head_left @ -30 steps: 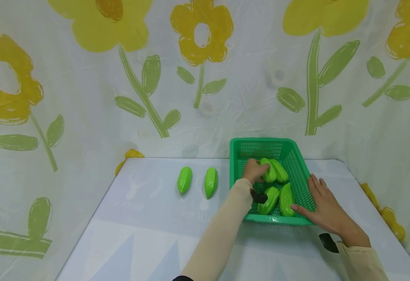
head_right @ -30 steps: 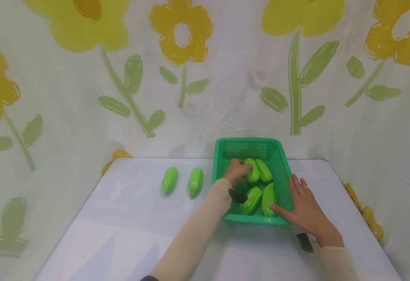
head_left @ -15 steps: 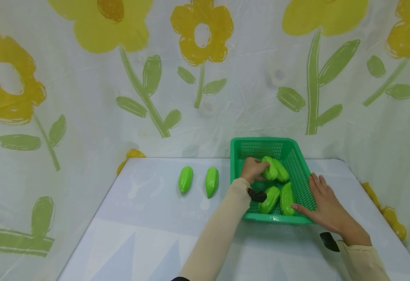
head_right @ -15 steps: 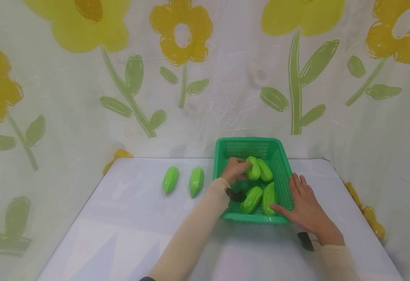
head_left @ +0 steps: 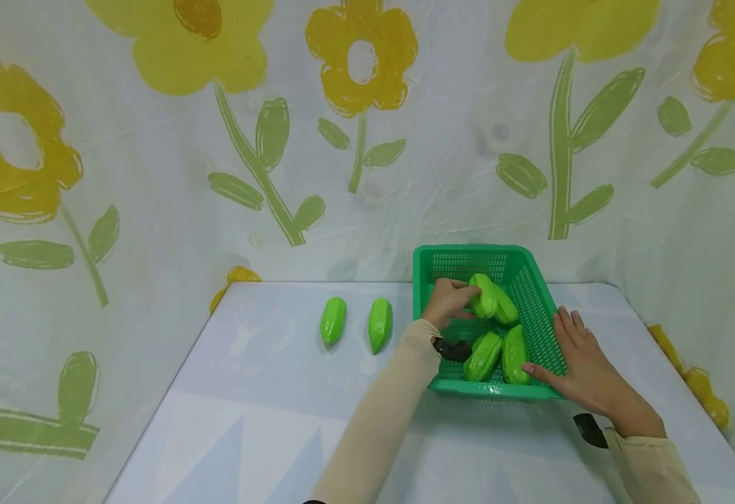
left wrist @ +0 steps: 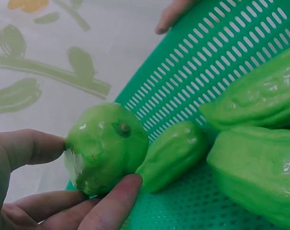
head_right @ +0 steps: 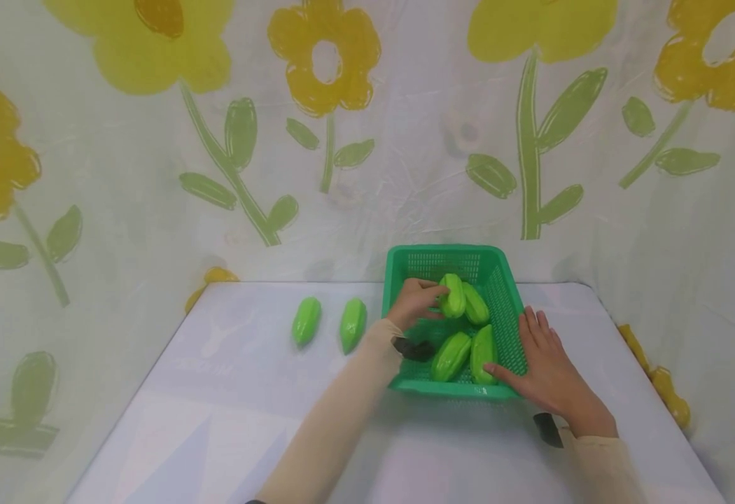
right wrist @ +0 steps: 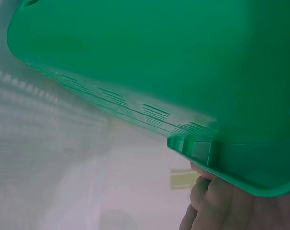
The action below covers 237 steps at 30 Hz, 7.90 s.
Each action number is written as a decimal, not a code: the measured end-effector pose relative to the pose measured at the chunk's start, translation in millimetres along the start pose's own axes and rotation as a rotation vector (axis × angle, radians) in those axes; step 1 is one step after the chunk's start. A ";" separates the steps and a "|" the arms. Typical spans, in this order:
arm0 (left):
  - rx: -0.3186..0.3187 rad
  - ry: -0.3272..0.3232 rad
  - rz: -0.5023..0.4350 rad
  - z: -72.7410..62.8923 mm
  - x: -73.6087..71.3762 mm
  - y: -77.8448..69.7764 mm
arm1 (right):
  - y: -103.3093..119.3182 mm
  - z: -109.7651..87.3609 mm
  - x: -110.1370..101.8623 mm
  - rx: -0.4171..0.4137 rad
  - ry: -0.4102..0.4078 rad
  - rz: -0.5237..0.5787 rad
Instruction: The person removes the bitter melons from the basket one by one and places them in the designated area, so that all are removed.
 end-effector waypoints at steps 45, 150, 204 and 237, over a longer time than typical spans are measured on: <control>0.043 0.069 -0.088 -26.6 -77.7 5.4 | -1.2 1.0 -1.1 -0.012 0.004 0.044; -0.009 -0.292 0.748 -51.4 -195.1 89.1 | -2.0 1.3 0.8 0.021 0.001 0.047; 0.153 -0.372 0.604 -74.0 -192.9 47.0 | -3.7 3.2 -1.0 0.038 0.007 0.050; 0.380 -0.139 0.339 -120.0 -72.8 12.9 | -3.9 1.9 1.2 0.025 -0.003 0.044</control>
Point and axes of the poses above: each hand's wrist, its own z-axis towards the middle knuckle, its own x-axis out of the palm, y = z × x, the point moved 3 cm from there along z, towards the middle knuckle, and after that the axes turned 15 degrees about z, right-handed, at the moved point
